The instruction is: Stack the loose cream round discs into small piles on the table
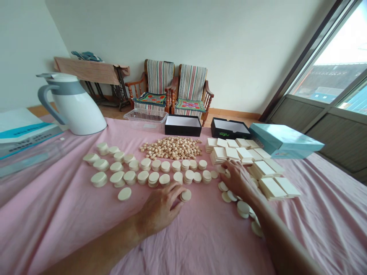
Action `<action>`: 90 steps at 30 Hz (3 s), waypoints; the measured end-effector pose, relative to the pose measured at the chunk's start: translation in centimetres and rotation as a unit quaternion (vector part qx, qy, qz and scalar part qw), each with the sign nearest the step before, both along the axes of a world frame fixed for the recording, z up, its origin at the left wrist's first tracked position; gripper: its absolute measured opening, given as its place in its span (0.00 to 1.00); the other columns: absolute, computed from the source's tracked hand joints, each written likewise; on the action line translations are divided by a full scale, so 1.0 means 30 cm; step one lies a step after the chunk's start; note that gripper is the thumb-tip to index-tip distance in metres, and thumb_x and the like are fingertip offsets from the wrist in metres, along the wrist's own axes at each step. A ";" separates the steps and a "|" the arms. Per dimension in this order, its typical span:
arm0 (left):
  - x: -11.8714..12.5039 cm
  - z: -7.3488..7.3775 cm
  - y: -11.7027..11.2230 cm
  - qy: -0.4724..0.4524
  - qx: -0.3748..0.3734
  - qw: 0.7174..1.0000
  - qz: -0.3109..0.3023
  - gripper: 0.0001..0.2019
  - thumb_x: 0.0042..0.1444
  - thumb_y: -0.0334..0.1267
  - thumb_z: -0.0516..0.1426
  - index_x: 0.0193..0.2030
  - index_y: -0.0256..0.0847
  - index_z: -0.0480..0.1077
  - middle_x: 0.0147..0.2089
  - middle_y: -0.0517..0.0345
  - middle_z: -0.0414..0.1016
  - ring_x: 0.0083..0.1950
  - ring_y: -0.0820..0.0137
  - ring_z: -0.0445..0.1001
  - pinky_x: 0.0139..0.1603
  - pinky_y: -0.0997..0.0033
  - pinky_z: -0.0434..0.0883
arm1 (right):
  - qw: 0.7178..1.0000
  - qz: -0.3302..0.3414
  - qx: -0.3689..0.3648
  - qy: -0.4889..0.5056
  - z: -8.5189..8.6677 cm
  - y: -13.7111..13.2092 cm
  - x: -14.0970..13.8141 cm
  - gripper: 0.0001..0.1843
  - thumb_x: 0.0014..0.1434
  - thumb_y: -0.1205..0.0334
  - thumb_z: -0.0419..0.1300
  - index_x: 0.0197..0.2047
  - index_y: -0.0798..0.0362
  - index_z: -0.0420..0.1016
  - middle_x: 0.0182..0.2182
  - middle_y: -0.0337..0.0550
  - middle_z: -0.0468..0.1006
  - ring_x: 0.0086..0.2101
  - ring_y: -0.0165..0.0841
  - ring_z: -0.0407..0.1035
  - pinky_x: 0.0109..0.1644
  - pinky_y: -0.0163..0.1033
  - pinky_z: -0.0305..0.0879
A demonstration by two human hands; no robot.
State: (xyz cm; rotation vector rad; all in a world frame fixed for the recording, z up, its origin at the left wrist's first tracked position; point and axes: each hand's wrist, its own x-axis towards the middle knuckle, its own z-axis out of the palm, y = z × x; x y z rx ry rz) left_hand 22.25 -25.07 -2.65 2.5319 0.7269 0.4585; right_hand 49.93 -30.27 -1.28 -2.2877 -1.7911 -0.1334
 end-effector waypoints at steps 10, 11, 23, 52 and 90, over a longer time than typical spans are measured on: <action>0.001 -0.003 0.004 0.000 0.000 1.000 0.002 0.14 0.54 0.28 0.54 0.47 0.45 0.66 0.46 0.59 0.71 0.45 0.68 0.71 0.48 0.69 0.68 | 0.985 0.140 0.005 0.101 -0.029 0.009 -0.004 0.25 0.46 0.76 0.52 0.48 0.53 0.72 0.44 0.46 0.74 0.45 0.36 0.66 0.49 0.38 0.59; 0.001 -0.002 0.003 0.001 0.000 1.000 0.002 0.14 0.54 0.28 0.54 0.47 0.45 0.66 0.46 0.59 0.71 0.45 0.68 0.71 0.48 0.69 0.68 | 0.985 0.137 0.007 0.101 -0.028 0.008 -0.006 0.25 0.46 0.76 0.52 0.49 0.53 0.71 0.44 0.45 0.74 0.45 0.36 0.66 0.49 0.38 0.59; 0.003 0.001 0.002 0.000 0.004 1.000 0.001 0.13 0.54 0.28 0.54 0.46 0.44 0.66 0.46 0.59 0.71 0.44 0.68 0.71 0.47 0.69 0.68 | 0.999 0.046 -0.015 0.018 -0.029 0.017 -0.072 0.13 0.55 0.62 0.55 0.44 0.54 0.71 0.40 0.48 0.74 0.43 0.40 0.65 0.44 0.40 0.54; 0.006 0.002 0.002 0.004 -0.002 1.000 0.002 0.12 0.55 0.29 0.54 0.46 0.45 0.66 0.45 0.60 0.70 0.44 0.69 0.70 0.46 0.69 0.68 | 0.995 0.083 -0.044 0.033 0.015 -0.041 0.053 0.14 0.53 0.62 0.58 0.44 0.52 0.76 0.40 0.48 0.76 0.43 0.40 0.64 0.47 0.42 0.57; 0.003 0.004 0.001 -0.003 0.004 1.000 0.002 0.13 0.54 0.28 0.53 0.46 0.44 0.67 0.45 0.58 0.71 0.43 0.69 0.71 0.47 0.70 0.68 | 0.977 0.137 -0.096 0.131 0.093 -0.080 0.001 0.05 0.50 0.62 0.60 0.33 0.51 0.70 0.30 0.40 0.73 0.32 0.33 0.65 0.35 0.37 0.58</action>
